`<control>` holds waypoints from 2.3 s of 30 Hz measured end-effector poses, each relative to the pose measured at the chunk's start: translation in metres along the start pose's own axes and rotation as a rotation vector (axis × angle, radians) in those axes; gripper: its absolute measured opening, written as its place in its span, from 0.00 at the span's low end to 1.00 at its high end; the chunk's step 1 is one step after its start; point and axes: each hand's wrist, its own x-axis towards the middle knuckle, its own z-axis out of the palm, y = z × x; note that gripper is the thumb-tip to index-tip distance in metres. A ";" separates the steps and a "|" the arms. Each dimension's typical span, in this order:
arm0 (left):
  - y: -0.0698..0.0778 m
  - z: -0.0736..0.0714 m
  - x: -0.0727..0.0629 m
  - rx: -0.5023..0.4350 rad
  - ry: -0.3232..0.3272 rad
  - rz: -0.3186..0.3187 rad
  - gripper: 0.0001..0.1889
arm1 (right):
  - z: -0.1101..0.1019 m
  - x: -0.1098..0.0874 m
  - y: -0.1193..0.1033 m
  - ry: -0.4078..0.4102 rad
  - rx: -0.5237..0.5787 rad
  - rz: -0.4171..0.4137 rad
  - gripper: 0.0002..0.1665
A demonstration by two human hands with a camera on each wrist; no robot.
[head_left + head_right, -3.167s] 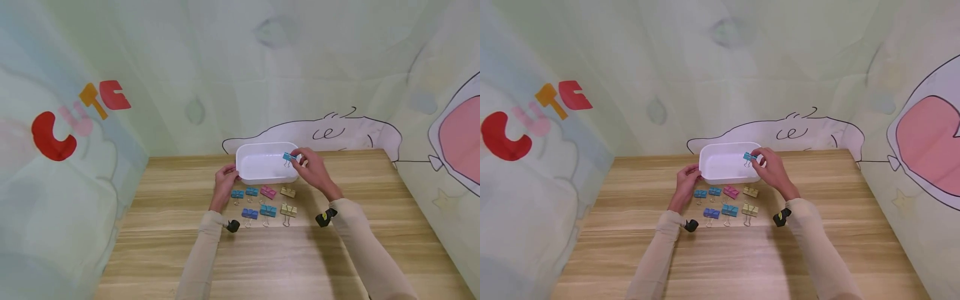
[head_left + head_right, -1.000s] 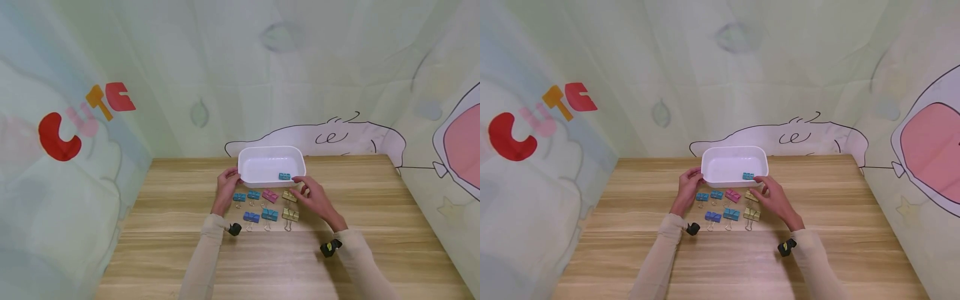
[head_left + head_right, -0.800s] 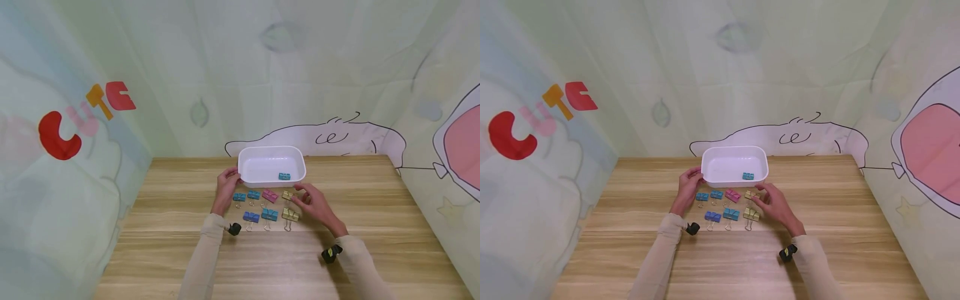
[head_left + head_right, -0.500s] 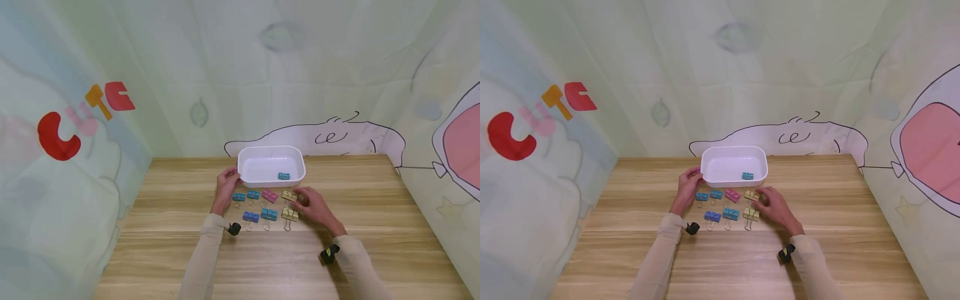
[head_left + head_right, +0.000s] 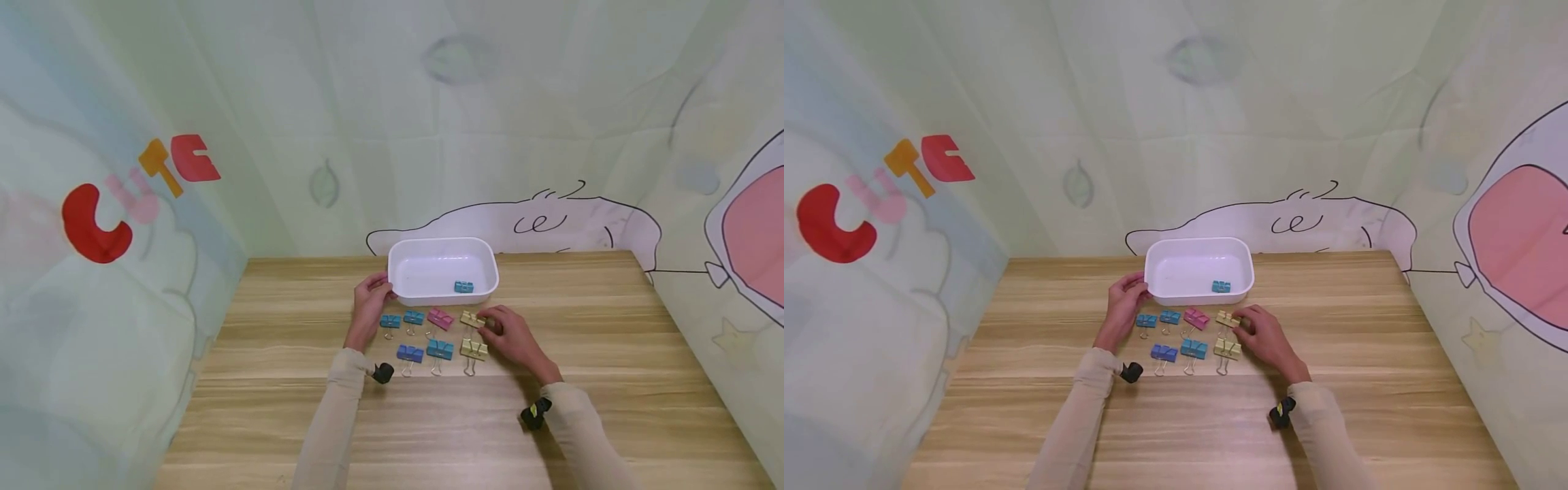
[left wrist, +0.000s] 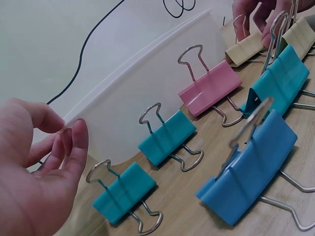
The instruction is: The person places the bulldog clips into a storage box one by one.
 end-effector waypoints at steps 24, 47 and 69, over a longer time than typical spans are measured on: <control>-0.001 -0.001 0.001 -0.043 -0.015 0.022 0.19 | -0.001 -0.001 -0.005 -0.008 0.025 0.032 0.12; -0.002 0.000 0.000 -0.025 -0.011 0.018 0.18 | -0.035 0.004 -0.022 0.117 0.101 0.022 0.11; 0.000 0.000 -0.002 -0.042 -0.010 0.001 0.18 | -0.046 0.069 -0.071 0.130 0.065 -0.021 0.10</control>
